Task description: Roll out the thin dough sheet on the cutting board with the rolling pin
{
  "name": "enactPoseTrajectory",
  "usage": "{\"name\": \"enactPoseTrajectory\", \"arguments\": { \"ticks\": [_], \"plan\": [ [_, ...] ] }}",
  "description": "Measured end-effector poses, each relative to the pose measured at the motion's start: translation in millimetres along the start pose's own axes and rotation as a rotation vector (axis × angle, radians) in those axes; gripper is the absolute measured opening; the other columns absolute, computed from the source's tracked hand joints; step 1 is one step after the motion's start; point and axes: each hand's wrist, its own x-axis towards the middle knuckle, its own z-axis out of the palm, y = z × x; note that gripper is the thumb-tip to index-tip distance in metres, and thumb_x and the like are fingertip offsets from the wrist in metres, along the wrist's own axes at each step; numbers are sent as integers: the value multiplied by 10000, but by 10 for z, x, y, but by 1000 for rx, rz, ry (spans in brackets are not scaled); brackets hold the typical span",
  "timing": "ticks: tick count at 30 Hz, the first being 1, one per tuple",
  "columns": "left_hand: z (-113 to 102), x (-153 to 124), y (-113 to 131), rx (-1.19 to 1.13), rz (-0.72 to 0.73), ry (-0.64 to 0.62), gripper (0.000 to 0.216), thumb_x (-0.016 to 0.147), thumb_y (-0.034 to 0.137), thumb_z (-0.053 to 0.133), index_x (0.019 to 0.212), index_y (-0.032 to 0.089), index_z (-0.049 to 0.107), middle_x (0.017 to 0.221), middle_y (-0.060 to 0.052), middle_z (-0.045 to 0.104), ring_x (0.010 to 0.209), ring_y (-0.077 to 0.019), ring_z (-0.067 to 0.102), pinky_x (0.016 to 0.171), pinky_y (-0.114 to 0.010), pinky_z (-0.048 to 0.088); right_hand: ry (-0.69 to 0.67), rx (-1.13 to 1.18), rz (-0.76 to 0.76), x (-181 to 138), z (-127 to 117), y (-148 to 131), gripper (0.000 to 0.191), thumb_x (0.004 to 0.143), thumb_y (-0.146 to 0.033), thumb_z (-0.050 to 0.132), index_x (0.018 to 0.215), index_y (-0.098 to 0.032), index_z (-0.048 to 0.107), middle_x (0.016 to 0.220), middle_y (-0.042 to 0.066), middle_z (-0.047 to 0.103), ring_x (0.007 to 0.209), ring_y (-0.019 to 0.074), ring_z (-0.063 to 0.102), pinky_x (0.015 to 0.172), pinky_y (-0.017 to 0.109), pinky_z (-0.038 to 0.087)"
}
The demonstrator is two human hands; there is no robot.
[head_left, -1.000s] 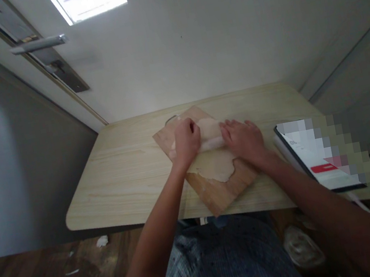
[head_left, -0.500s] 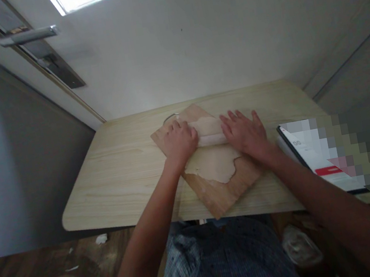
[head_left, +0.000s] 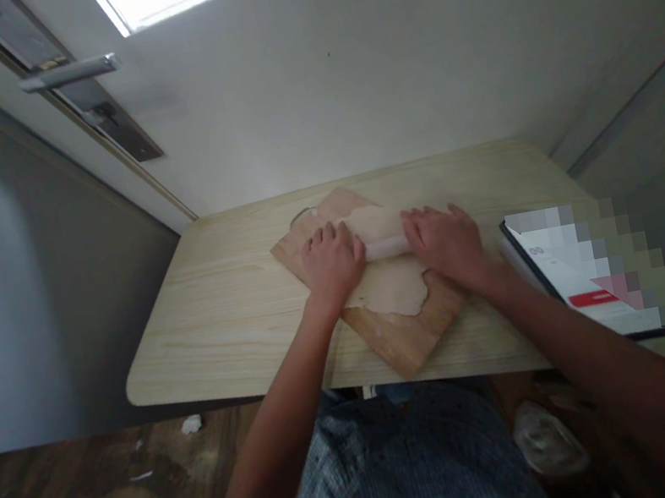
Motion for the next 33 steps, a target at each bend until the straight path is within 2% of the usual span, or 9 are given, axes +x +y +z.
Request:
{"name": "enactPoseTrajectory", "arguments": {
  "ticks": [5,8,13,17,20,23,26,29,33],
  "plan": [
    [6,-85,-14,-12,39,12,378,891,306,292,1124,130,532,1247,-117,532,1205,-239,428,1014,-404,279,114,-21,-118,-571,4,-29,511,905,-339,299,1323,-58,383,1339,156,451,1179,252,460,976,393,336],
    [-6,-106,-13,-6,37,-12,376,897,291,276,1077,120,559,1235,-122,542,1207,-235,430,1016,-392,282,138,-27,-148,-594,43,-17,517,908,-368,291,1338,-92,366,1388,140,387,1251,262,376,1024,459,255],
    [4,-27,15,-4,-12,-45,375,907,300,246,1023,137,563,1231,-125,535,1098,-221,521,941,-383,368,51,-3,-37,21,84,34,485,924,-372,187,1309,-191,420,1409,108,364,1305,248,288,1036,568,123],
    [-7,125,3,-10,-33,-130,364,910,307,225,1023,155,536,1179,-115,546,1071,-224,527,778,-343,463,-157,36,74,612,86,18,503,898,-360,239,1351,-176,355,1427,121,327,1305,263,282,1026,567,152],
    [-37,194,-15,1,-31,-181,340,906,304,240,1017,162,528,1148,-111,553,1075,-218,517,769,-328,464,-197,41,105,768,76,-19,516,876,-375,278,1341,-170,370,1414,133,350,1285,284,312,1006,559,200],
    [-58,125,7,-5,-37,-161,333,904,314,256,1034,167,525,1166,-111,548,1085,-225,510,778,-334,459,-148,38,104,624,68,-33,474,874,-329,264,1271,-168,466,1331,135,465,1212,278,415,979,532,256],
    [-67,-88,74,-25,-20,-78,351,904,329,273,1091,156,515,1220,-120,532,1108,-236,499,873,-382,413,-51,15,69,269,56,-16,481,890,-275,184,1107,-161,598,1178,117,598,1150,258,481,979,522,254],
    [-79,-326,137,-62,-1,-20,394,900,322,292,1159,107,498,1238,-131,538,1112,-222,505,961,-375,347,68,11,12,-139,30,0,489,901,-274,176,1132,-133,583,1253,110,549,1234,260,399,1013,522,212],
    [-68,-437,157,-92,-2,-2,419,903,316,292,1158,71,517,1218,-134,563,1120,-210,510,1016,-366,294,110,23,-9,-443,15,-7,479,904,-287,212,1257,-103,480,1334,102,467,1274,248,346,1032,501,213]
  ]
}}
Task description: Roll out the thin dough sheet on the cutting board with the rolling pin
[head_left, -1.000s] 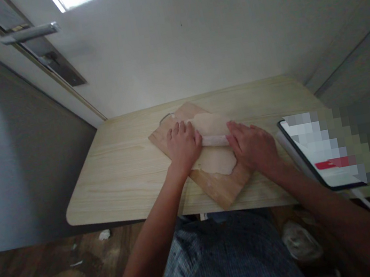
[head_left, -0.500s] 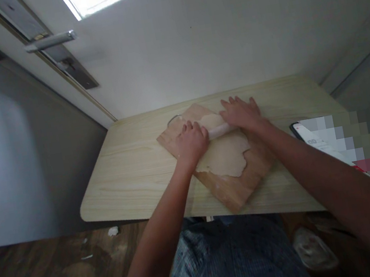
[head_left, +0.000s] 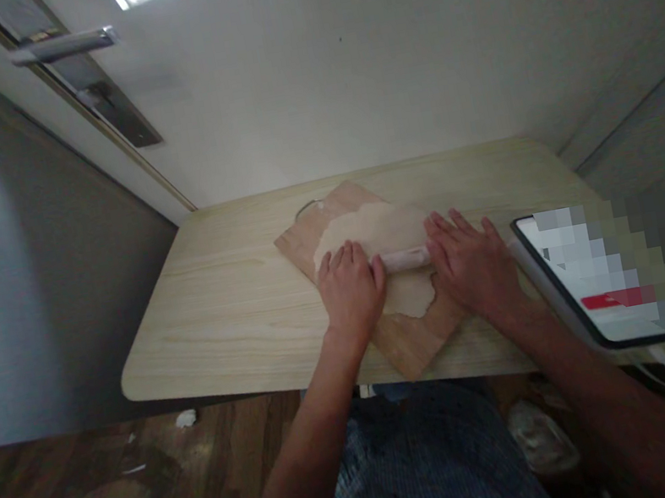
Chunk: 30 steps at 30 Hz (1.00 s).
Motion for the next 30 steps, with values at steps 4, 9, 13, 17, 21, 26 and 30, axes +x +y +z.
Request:
{"name": "enactPoseTrajectory", "arguments": {
  "ticks": [4,9,13,17,21,26,30],
  "plan": [
    [55,159,-33,29,2,13,445,913,338,267,1174,64,501,1265,-157,519,1187,-231,457,1045,-404,244,-13,-1,23,184,61,-8,479,911,-290,192,1256,-138,489,1333,92,471,1257,236,376,1043,498,195],
    [76,456,-80,31,-30,-51,422,920,340,244,1129,88,512,1268,-166,505,1152,-240,483,923,-384,384,-200,-2,39,808,162,11,488,902,-324,218,1322,-166,409,1386,105,398,1271,246,356,1027,505,233],
    [43,581,-96,24,-44,-96,394,914,348,260,1067,111,534,1205,-158,541,1098,-253,514,829,-378,441,-352,-5,17,1177,191,13,543,886,-403,264,1373,-170,319,1428,115,324,1306,264,287,1022,507,246],
    [26,572,-80,28,-51,-101,399,915,350,248,1034,115,548,1198,-160,536,1080,-259,518,816,-385,443,-340,-8,40,1243,191,-11,544,885,-409,265,1369,-168,327,1420,122,337,1297,267,305,1010,494,268],
    [34,441,-28,32,-36,-77,405,912,350,253,1054,108,546,1231,-162,516,1109,-270,494,842,-398,423,-247,-30,19,968,160,-6,479,895,-341,248,1311,-182,425,1380,111,407,1258,250,376,983,472,307],
    [56,203,28,2,31,15,371,901,351,308,1065,123,551,1222,-131,535,1161,-248,450,984,-410,299,-50,-11,-12,371,128,43,447,904,-298,224,1184,-181,552,1272,69,538,1203,233,447,1003,479,259],
    [80,218,24,-15,44,36,360,907,348,300,1030,137,565,1140,-115,580,1088,-233,494,1005,-418,250,3,-3,3,293,133,42,460,908,-307,209,1170,-166,560,1258,78,549,1199,237,449,989,455,280]
  ]
}}
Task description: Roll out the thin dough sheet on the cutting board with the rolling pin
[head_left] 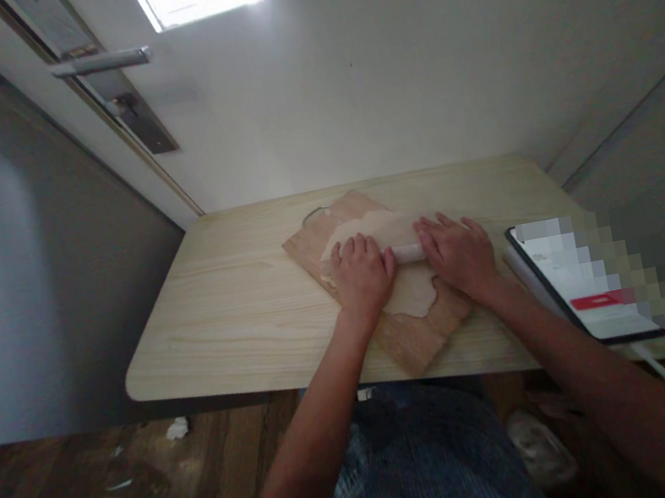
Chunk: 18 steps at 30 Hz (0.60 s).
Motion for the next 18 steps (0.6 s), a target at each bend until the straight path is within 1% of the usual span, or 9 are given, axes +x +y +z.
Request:
{"name": "enactPoseTrajectory", "arguments": {
  "ticks": [3,5,6,8,10,12,15,16,18],
  "plan": [
    [20,144,-25,27,-15,-28,397,918,363,260,970,136,581,1033,-116,609,991,-245,538,936,-426,309,-82,-29,87,236,-2,-37,463,899,-260,201,1189,-145,545,1265,113,538,1161,237,486,959,441,326],
    [15,221,-53,43,-16,-51,412,924,367,245,973,127,576,1008,-125,610,979,-251,542,879,-410,352,-130,-42,83,382,-22,-61,460,887,-232,216,1236,-138,501,1294,128,507,1181,252,463,948,464,337],
    [3,239,-76,46,3,-63,412,925,373,245,977,127,572,1011,-127,608,988,-249,539,875,-404,357,-140,-47,69,422,-38,-70,462,883,-223,222,1256,-133,480,1306,134,493,1197,258,445,952,480,331],
    [-39,228,-146,42,84,-84,400,923,400,266,973,145,570,1030,-117,604,1029,-239,522,930,-418,322,-140,-52,29,420,-74,-80,467,882,-217,225,1278,-118,451,1325,144,471,1228,256,408,971,487,314],
    [-99,179,-255,24,179,-120,383,909,445,308,991,171,564,1066,-98,598,1070,-236,503,983,-455,271,-153,-50,-27,336,-109,-91,475,889,-220,219,1301,-96,421,1345,147,446,1254,229,377,987,430,321],
    [-154,134,-393,-3,232,-182,381,881,484,367,1039,187,547,1113,-92,584,1102,-245,489,981,-472,283,-175,-34,-104,228,-135,-125,488,905,-248,206,1318,-69,393,1361,157,422,1275,209,348,999,369,321],
    [-163,120,-596,-51,237,-244,431,826,481,491,1111,159,521,1180,-130,550,1154,-264,460,963,-428,335,-219,-14,-265,131,-140,-259,515,919,-341,211,1340,-87,365,1391,152,378,1297,222,312,1029,390,281],
    [-138,124,-648,-79,222,-234,475,805,469,531,1144,138,500,1211,-153,526,1176,-269,443,971,-414,336,-227,-12,-321,125,-129,-322,522,918,-374,221,1345,-108,359,1404,141,361,1302,228,301,1037,413,262],
    [-51,122,-717,-167,158,-157,590,778,446,581,1232,107,416,1288,-193,454,1226,-272,395,996,-400,322,-230,-11,-383,149,-89,-454,526,914,-410,228,1350,-142,352,1418,121,342,1309,229,286,1050,443,227]
  ]
}}
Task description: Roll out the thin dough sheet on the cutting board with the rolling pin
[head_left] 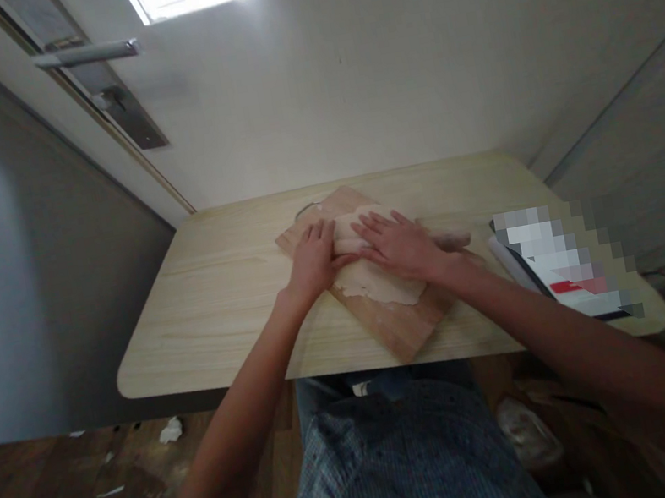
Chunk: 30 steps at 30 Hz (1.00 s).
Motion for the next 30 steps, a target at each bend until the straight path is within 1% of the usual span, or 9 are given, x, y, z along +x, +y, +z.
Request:
{"name": "enactPoseTrajectory", "arguments": {
  "ticks": [4,8,11,13,15,18,21,26,30],
  "plan": [
    [192,-40,-48,-187,-131,196,684,787,397,588,1319,130,251,1343,-198,379,1269,-256,345,1009,-407,325,20,35,124,248,54,-60,543,919,-422,186,1357,-139,340,1412,137,348,1310,232,283,1059,469,189],
    [280,-73,-44,-258,-157,214,660,800,357,577,1319,139,232,1285,-184,442,1215,-261,416,995,-412,351,-3,103,261,599,48,180,528,925,-390,152,1378,-162,302,1447,128,280,1334,251,220,1054,537,135],
    [333,-78,-79,-324,-137,268,725,796,348,584,1346,130,166,1294,-200,425,1213,-283,417,998,-448,345,-46,165,376,801,17,373,532,927,-374,141,1378,-140,298,1454,146,256,1335,270,207,1042,547,161],
    [383,-84,-116,-383,-103,315,772,790,352,591,1362,130,122,1326,-215,380,1233,-304,391,1004,-478,332,-50,182,412,811,8,388,553,927,-386,133,1365,-106,320,1439,175,275,1326,286,228,1028,531,210],
    [432,-93,-145,-429,-67,352,803,781,370,602,1370,150,102,1345,-212,349,1246,-313,374,1013,-492,318,-13,152,367,711,25,287,571,923,-414,138,1350,-96,345,1426,184,299,1318,289,245,1020,509,238],
    [473,-106,-152,-466,-46,413,897,732,428,646,1374,187,67,1365,-199,308,1265,-311,345,1025,-484,307,54,80,257,475,75,29,570,917,-441,159,1331,-121,383,1409,161,347,1306,270,279,1034,484,224],
    [473,-109,-137,-468,-43,454,963,688,475,671,1369,205,47,1381,-195,270,1277,-309,324,1027,-465,313,79,61,239,388,95,-110,541,922,-415,173,1331,-132,386,1390,153,381,1288,254,317,1044,475,204],
    [448,-108,-133,-380,-20,426,918,710,478,647,1357,176,70,1375,-210,287,1300,-321,281,1037,-484,291,6,129,365,663,42,120,505,930,-336,142,1292,-123,421,1405,140,361,1313,261,258,1044,540,129],
    [421,-110,-129,-308,-37,380,826,754,430,614,1345,141,114,1386,-236,278,1317,-318,251,1048,-501,262,-49,169,428,765,-5,272,542,925,-346,98,1169,-106,519,1243,172,528,1172,274,447,941,487,325]
  ]
}}
